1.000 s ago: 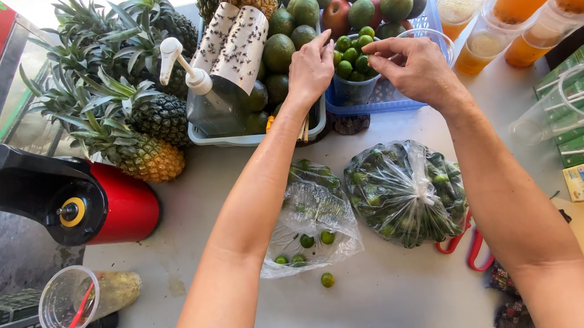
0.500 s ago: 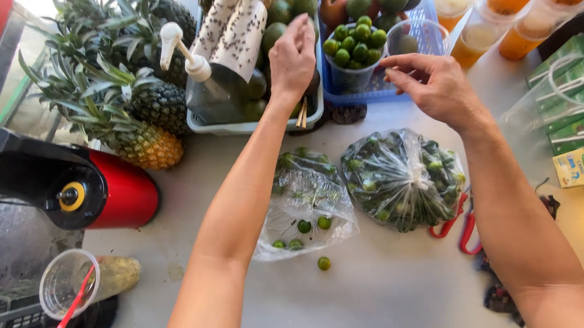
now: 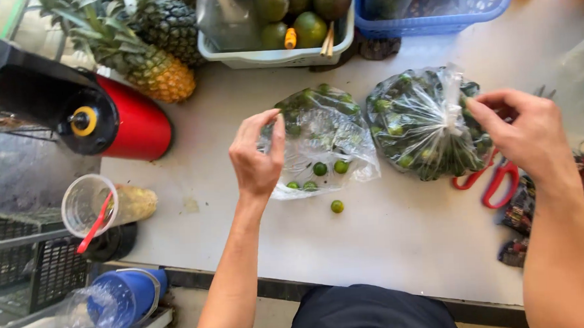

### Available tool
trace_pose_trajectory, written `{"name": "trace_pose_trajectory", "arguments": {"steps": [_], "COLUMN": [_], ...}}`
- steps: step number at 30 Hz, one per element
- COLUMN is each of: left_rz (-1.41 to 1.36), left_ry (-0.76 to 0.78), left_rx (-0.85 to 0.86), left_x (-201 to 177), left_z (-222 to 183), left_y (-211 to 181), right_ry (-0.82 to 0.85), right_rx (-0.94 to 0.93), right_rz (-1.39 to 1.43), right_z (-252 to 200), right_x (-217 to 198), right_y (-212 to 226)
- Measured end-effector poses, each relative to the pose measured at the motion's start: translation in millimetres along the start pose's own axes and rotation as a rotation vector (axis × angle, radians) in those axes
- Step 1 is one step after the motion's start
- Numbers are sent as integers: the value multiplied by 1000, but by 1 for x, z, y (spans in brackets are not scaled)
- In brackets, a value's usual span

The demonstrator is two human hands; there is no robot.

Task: Sorting limes from a bag into plastic containers and then placing the remaining bag in a refrigerator.

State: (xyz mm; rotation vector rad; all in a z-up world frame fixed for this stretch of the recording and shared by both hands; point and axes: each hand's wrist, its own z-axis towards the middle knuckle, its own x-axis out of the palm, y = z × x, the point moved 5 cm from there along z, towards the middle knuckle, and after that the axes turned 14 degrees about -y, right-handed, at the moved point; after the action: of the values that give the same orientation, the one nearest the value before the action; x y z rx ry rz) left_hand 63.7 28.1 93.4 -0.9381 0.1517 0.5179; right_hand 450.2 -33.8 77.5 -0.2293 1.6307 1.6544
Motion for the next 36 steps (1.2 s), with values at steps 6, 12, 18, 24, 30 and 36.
{"name": "trace_pose_trajectory", "arguments": {"steps": [6, 12, 18, 24, 30, 36], "left_rz": [522, 349, -219, -395, -76, -102], "left_ry": [-110, -59, -165, -141, -22, -23], "left_rx": [-115, -689, -686, -813, -717, -795], "left_x": [-61, -63, -74, -80, -76, -82], "left_z": [-48, -80, -58, -63, -53, -61], "left_y": [57, 106, 67, 62, 45, 55], "right_ry": [161, 450, 526, 785, 847, 235], "right_rx": [-31, -288, -541, -562, -404, -389], "right_rz": [6, -11, -78, -180, 58, 254], "right_z": [-34, -63, -89, -134, -83, 44], "right_x": [43, 124, 142, 179, 132, 82], "right_y": [41, 105, 126, 82, 125, 129]}}
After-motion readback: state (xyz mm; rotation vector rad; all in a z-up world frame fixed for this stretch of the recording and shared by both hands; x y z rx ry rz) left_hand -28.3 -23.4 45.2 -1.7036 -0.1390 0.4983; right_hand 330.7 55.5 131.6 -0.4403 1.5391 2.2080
